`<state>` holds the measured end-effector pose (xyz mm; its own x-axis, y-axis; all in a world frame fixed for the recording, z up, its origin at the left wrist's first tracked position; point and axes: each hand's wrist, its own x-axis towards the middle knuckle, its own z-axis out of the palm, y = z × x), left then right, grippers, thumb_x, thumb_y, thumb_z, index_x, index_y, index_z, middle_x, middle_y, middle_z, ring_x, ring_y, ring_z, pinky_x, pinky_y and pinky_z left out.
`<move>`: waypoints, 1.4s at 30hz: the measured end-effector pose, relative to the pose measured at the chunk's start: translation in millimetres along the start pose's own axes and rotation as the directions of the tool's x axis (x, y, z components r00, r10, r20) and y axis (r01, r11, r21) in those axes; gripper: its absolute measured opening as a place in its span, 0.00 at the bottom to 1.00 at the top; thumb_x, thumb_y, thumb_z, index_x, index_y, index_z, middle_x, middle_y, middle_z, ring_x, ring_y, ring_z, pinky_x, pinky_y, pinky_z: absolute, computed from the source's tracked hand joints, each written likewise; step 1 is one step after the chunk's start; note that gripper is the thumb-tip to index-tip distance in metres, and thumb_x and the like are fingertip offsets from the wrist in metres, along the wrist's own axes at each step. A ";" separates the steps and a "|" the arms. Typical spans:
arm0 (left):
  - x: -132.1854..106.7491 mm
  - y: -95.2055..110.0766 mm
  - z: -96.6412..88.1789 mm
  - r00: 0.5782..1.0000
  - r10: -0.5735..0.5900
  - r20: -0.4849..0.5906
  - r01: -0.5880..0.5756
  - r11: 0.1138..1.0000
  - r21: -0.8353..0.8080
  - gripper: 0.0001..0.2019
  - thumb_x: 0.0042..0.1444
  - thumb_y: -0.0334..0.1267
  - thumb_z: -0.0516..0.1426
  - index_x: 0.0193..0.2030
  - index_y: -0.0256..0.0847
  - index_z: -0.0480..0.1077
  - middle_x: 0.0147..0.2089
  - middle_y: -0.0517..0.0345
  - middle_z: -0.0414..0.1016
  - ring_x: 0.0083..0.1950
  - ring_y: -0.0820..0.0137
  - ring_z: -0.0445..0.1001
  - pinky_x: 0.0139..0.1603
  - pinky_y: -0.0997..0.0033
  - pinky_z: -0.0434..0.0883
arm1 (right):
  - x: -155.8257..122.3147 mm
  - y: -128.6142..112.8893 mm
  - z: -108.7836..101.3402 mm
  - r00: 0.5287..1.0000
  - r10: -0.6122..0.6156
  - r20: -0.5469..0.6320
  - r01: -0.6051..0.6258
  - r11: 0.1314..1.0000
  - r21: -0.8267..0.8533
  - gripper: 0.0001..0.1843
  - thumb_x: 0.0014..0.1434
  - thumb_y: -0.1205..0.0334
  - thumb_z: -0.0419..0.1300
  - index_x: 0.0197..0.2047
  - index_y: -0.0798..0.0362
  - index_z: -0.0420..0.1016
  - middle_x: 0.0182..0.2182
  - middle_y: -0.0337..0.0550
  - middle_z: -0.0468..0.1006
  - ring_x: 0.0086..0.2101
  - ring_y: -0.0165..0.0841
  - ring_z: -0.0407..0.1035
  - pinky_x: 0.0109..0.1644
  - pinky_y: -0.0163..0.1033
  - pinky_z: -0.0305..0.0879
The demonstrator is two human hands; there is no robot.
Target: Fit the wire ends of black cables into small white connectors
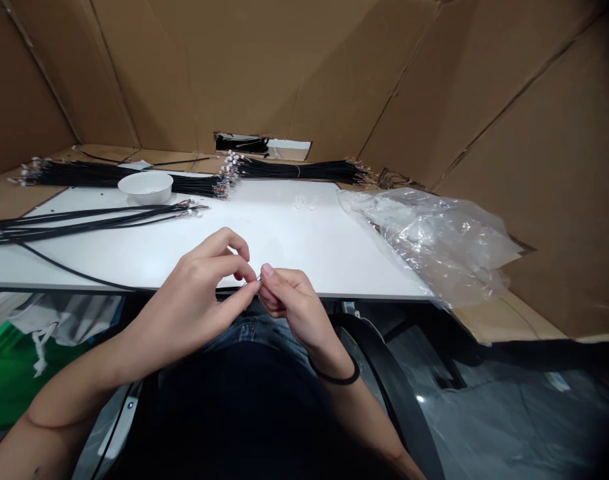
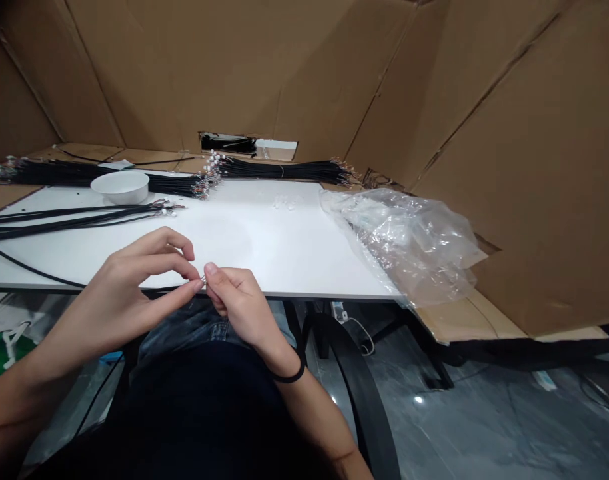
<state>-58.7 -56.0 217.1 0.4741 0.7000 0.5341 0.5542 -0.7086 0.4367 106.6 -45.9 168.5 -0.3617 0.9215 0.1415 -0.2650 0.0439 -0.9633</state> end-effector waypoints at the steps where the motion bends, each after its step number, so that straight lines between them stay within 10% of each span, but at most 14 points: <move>1: -0.5 0.6 -1.0 1.000 0.014 -0.006 -0.014 1.000 -0.009 0.06 0.60 0.28 0.56 0.34 0.37 0.72 0.42 0.57 0.67 0.42 0.75 0.71 0.44 0.74 0.66 | -0.7 -0.8 0.7 1.000 -0.002 0.008 0.002 1.000 0.017 0.31 0.59 0.40 0.60 0.18 0.52 0.54 0.15 0.28 0.48 0.17 0.22 0.40 0.21 0.34 0.37; 42: -3.4 11.0 2.5 0.991 0.100 -0.089 -0.098 0.995 0.022 0.07 0.61 0.24 0.55 0.33 0.34 0.71 0.39 0.55 0.67 0.39 0.76 0.71 0.39 0.76 0.69 | -5.0 -7.7 -2.2 0.994 0.052 0.096 -0.057 0.997 0.048 0.30 0.61 0.42 0.59 0.19 0.52 0.55 0.16 0.28 0.48 0.18 0.21 0.39 0.21 0.34 0.35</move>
<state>-52.5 -65.9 218.3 0.4640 0.6149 0.6376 0.5195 -0.7719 0.3664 112.4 -50.1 174.7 -0.4597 0.8810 0.1123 -0.2861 -0.0272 -0.9578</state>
